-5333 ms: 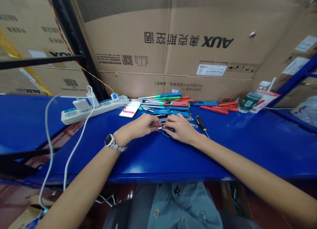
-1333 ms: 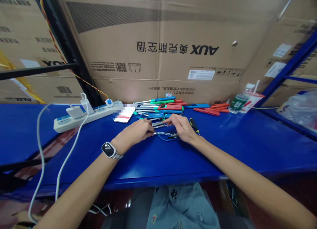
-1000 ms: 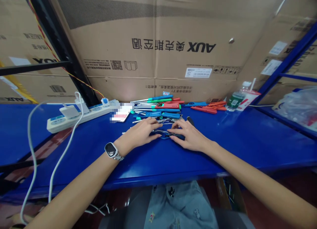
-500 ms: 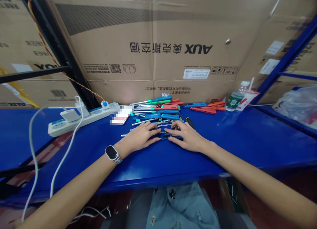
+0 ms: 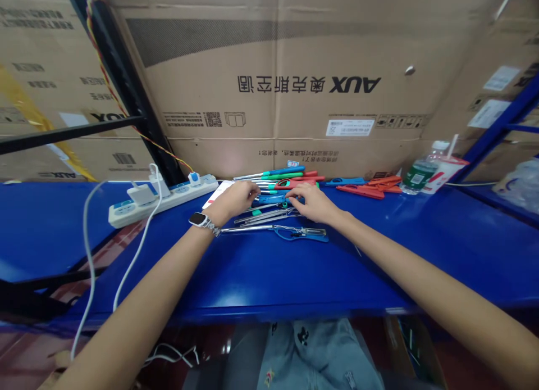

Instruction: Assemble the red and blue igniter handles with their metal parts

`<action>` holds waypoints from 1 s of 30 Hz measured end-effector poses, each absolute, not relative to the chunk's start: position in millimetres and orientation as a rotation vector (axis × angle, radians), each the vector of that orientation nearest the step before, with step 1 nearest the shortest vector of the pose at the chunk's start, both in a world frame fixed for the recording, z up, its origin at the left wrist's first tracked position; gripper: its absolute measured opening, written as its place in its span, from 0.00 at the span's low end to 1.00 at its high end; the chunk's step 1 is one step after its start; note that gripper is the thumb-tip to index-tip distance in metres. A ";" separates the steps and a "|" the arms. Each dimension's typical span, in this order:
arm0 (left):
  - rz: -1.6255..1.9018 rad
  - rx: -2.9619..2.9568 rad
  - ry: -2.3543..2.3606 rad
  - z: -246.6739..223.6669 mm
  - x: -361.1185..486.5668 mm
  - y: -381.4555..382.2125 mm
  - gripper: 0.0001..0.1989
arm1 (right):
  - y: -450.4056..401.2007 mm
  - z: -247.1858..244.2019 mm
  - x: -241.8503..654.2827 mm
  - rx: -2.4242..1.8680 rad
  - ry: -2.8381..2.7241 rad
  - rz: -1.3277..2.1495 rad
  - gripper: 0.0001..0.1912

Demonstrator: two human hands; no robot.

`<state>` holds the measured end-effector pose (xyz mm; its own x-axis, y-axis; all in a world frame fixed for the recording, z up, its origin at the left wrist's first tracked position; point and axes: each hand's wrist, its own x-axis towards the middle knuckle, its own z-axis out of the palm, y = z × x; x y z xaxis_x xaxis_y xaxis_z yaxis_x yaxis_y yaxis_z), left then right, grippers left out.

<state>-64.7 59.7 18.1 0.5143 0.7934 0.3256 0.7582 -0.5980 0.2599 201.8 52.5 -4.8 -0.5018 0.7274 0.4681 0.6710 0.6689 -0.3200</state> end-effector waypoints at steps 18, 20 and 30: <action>0.813 2.616 1.308 -6.5 -63.4 50.4 0.12 | 91.5 18.7 209.6 -1.415 -2.435 -0.256 0.11; 0.813 2.636 1.319 -6.0 -62.4 50.1 0.12 | 94.1 19.6 214.4 -1.427 -2.447 -0.303 0.12; 0.482 2.799 1.288 8.6 -34.3 71.1 0.14 | 94.1 16.9 237.2 -1.183 -2.563 -0.247 0.23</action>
<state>-34.3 71.1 8.6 0.6111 0.7447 0.2682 0.7377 -0.6587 0.1481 237.2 94.1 16.9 -0.6125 0.7109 0.3457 0.7638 0.6449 0.0273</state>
